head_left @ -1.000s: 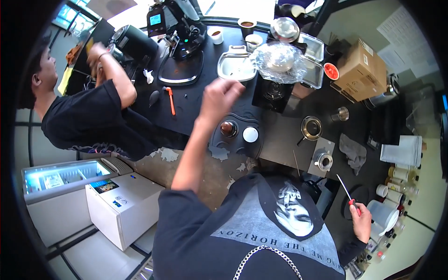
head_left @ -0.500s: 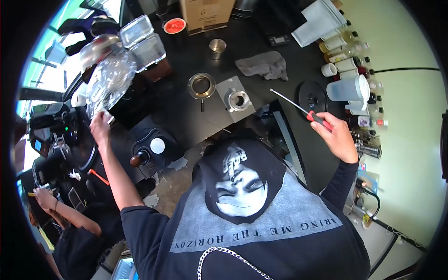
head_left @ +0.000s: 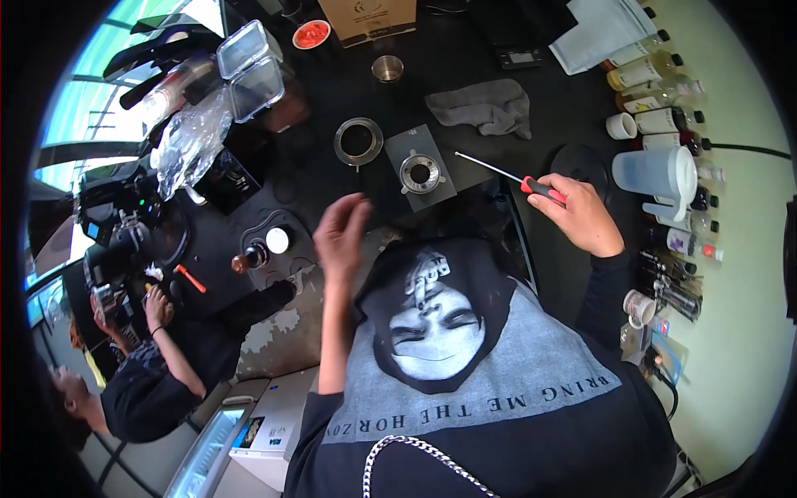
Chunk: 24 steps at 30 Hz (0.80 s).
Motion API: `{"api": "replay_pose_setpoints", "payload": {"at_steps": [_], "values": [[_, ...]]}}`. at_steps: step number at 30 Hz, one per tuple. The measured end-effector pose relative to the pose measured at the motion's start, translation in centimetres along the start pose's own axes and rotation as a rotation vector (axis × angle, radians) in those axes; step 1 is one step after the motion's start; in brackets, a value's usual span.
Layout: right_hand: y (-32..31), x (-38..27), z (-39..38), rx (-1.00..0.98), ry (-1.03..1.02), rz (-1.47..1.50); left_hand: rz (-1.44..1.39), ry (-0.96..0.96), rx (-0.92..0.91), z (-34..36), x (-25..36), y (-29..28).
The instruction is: Using a screwdriver to repair or maintain a component of a coffee machine at a brewing station.
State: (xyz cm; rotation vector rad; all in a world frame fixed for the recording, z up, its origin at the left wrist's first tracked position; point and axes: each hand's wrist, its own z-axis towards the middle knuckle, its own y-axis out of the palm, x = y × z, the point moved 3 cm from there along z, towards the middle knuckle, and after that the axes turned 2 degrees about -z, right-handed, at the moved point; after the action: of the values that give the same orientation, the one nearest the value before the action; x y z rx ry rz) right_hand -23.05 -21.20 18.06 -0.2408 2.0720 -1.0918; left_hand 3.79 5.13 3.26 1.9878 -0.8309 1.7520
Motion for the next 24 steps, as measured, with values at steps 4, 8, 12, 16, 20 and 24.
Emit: {"api": "replay_pose_setpoints", "payload": {"at_steps": [4,8,12,16,20,24], "values": [[0.7,1.9,0.9,-0.027,-0.102,0.061,0.108,0.133,-0.108,2.0,-0.7,6.6],[1.1,4.0,-0.3,-0.012,-0.104,0.098,0.199,0.190,-0.135,2.7,-0.6,8.5],[1.2,5.3,-1.6,0.019,-0.072,0.122,0.252,0.254,-0.123,2.4,-0.4,8.9],[1.1,6.0,-2.2,0.013,-0.008,0.155,0.288,0.269,-0.104,2.1,-1.0,8.9],[1.3,5.9,-2.6,0.016,0.003,0.166,0.242,0.268,-0.098,1.9,-1.2,9.0],[1.9,5.4,-2.6,0.039,-0.018,0.141,0.208,0.266,-0.085,1.9,-1.7,9.1]]}}
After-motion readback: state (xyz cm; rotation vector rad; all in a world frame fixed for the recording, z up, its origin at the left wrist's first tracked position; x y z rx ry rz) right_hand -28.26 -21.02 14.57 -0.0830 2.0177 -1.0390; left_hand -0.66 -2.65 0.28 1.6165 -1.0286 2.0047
